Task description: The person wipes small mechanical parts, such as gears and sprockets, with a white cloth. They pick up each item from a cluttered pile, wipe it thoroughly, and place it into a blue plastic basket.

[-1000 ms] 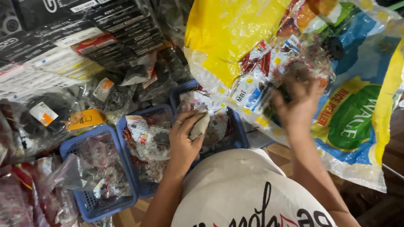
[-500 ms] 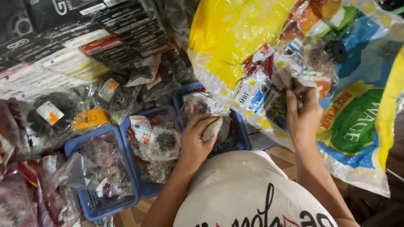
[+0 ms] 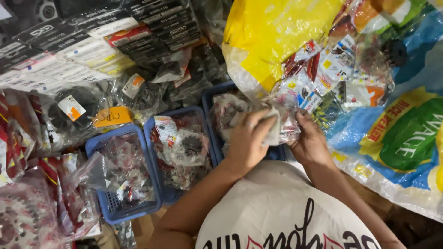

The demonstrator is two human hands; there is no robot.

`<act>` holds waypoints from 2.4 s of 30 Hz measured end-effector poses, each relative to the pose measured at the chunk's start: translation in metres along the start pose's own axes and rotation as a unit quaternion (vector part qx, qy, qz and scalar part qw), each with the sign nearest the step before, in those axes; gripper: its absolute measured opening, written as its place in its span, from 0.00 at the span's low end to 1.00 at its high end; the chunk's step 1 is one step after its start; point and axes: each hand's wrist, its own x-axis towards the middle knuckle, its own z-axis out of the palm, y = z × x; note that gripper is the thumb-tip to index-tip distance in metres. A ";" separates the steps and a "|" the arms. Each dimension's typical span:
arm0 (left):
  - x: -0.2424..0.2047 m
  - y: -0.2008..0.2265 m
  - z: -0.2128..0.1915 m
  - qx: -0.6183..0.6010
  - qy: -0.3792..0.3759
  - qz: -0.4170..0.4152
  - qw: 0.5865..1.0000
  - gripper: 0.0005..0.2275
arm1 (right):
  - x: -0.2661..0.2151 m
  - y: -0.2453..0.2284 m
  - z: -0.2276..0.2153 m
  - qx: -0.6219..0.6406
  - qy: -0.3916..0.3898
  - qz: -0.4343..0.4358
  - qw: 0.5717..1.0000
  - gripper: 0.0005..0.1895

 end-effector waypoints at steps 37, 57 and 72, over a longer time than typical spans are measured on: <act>-0.042 -0.036 -0.004 -0.468 0.080 -0.383 0.793 0.23 | 0.011 0.014 -0.024 -0.249 -0.112 0.051 0.961 0.21; -0.009 0.007 -0.011 0.044 -0.008 0.058 0.997 0.09 | 0.005 0.008 -0.035 -0.490 -0.252 -0.043 0.834 0.41; -0.004 -0.026 -0.093 0.090 0.110 -0.151 0.978 0.09 | -0.007 0.007 0.038 -0.490 -0.196 -0.135 0.839 0.18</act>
